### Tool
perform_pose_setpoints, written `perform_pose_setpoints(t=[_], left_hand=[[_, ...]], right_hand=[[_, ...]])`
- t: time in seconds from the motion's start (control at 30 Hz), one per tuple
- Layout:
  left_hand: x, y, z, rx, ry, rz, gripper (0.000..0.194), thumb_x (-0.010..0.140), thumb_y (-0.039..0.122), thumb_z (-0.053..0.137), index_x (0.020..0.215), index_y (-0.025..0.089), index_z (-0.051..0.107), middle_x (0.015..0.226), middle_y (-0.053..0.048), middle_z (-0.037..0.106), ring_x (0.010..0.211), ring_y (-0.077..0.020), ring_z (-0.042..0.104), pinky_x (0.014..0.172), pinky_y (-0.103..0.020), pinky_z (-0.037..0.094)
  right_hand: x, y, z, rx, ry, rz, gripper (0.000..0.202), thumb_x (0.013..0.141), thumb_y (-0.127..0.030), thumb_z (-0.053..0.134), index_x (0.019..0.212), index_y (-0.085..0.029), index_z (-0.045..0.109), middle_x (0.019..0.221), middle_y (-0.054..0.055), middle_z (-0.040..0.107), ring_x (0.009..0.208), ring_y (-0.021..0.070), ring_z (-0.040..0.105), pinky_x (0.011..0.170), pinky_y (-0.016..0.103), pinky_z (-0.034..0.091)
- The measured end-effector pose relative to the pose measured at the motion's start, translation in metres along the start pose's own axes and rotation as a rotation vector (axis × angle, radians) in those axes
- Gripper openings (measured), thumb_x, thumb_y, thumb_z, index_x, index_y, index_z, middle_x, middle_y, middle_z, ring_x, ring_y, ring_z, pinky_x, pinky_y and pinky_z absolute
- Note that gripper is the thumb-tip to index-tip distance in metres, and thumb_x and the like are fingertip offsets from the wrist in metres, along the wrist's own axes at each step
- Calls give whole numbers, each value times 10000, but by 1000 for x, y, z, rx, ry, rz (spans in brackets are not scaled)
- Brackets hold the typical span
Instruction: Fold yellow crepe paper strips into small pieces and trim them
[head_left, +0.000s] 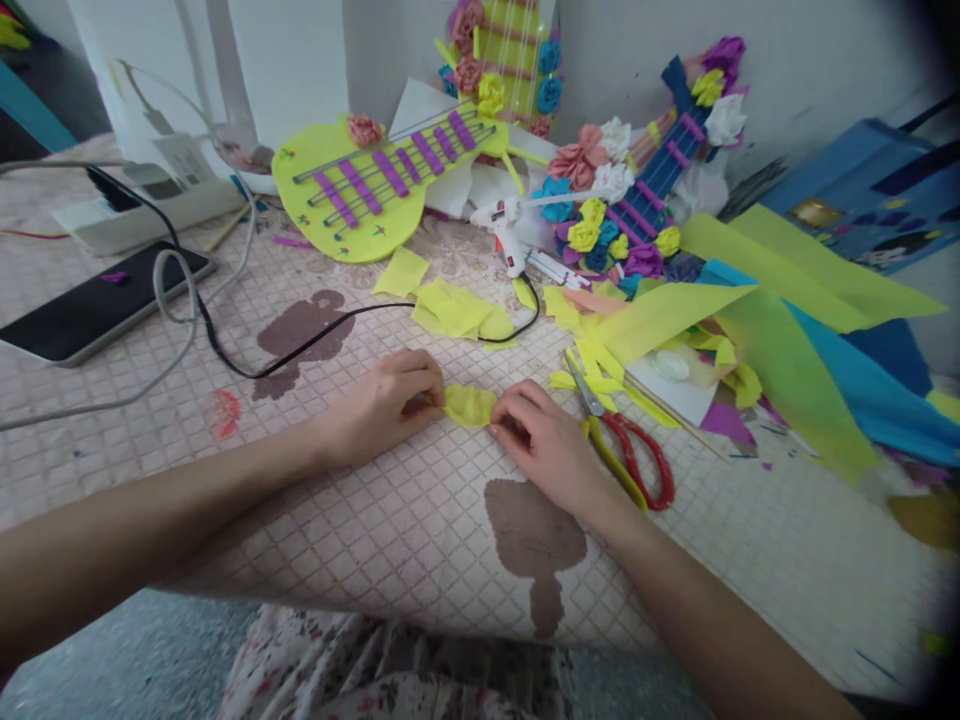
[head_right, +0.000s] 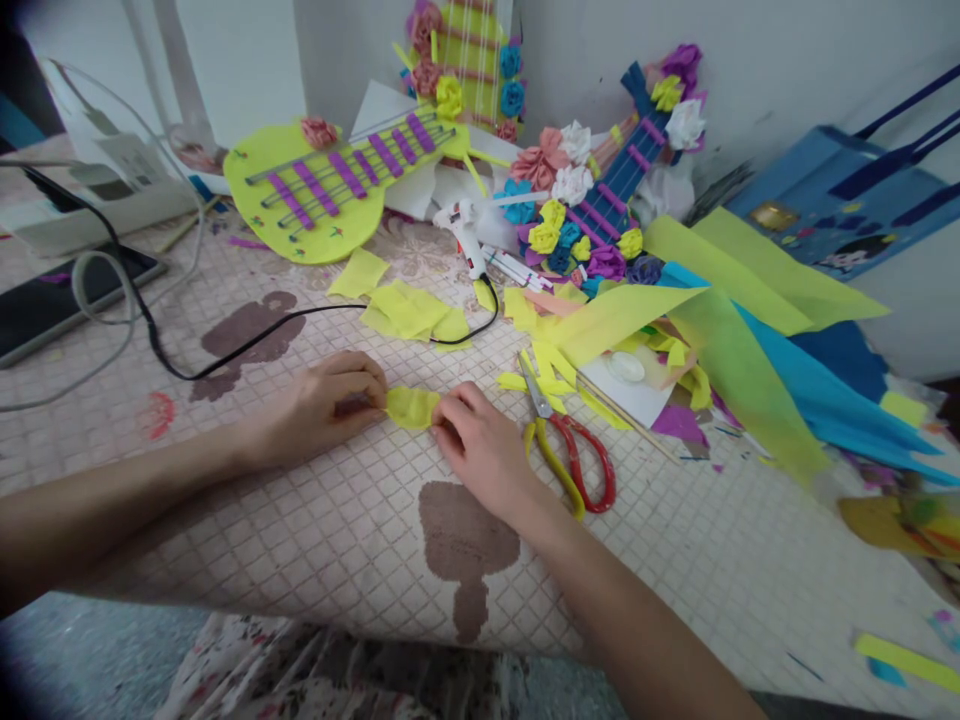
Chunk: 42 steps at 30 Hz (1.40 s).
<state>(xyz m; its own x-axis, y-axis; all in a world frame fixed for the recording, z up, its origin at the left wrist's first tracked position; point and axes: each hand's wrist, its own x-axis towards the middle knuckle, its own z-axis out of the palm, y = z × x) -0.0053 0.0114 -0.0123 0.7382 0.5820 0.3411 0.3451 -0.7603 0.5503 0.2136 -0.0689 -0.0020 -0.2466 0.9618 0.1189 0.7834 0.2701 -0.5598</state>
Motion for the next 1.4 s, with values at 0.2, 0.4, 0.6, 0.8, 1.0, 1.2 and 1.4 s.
perform_pose_setpoints(t=[0.2,0.4,0.6,0.8,1.0,1.2,1.4], left_hand=[[1,2,-2,21,-42,-30,54,811,116,557,835,151,588,887,-52,584,849,-175,548,782,-309,459],[1,3,-5,8,-69,-28,68,823,136,545,795,154,604,916,-52,578,849,-171,543,778,-310,455],[2,4,-7,-16,-72,-42,86,835,166,550,794,150,624,910,-57,575,810,-158,549,748,-293,458],[2,5,-6,-24,-63,-58,90,837,175,543,788,149,613,891,-61,583,806,-160,550,737,-293,462],[2,4,-6,-2,-72,-58,63,811,156,550,767,149,596,907,-61,582,821,-165,550,751,-300,461],[2,3,-6,-1,-92,-65,65,810,179,555,773,155,602,916,-61,579,827,-169,545,769,-317,460],[3,3,-6,-9,-98,-68,73,824,189,546,777,152,589,903,-58,576,818,-168,542,756,-307,453]], right_hand=[[2,-1,0,40,-20,54,92,836,-108,557,824,-197,539,935,20,531,752,130,535,656,264,423],[2,0,-1,67,-37,71,87,839,-107,553,829,-194,550,935,19,521,743,131,523,657,273,426],[2,-1,-1,87,-21,84,91,833,-104,550,816,-194,545,918,19,519,770,139,533,677,279,428],[3,-3,2,68,5,99,101,826,-103,537,787,-195,517,903,22,508,735,134,518,657,279,425],[3,-3,3,44,23,105,88,821,-121,530,783,-199,512,908,27,512,717,135,512,657,290,430],[3,-4,4,19,40,100,76,829,-149,523,777,-203,512,904,30,526,701,134,516,635,288,428],[3,-4,4,-1,35,101,80,823,-142,525,771,-200,506,900,29,523,708,135,522,643,287,426]])
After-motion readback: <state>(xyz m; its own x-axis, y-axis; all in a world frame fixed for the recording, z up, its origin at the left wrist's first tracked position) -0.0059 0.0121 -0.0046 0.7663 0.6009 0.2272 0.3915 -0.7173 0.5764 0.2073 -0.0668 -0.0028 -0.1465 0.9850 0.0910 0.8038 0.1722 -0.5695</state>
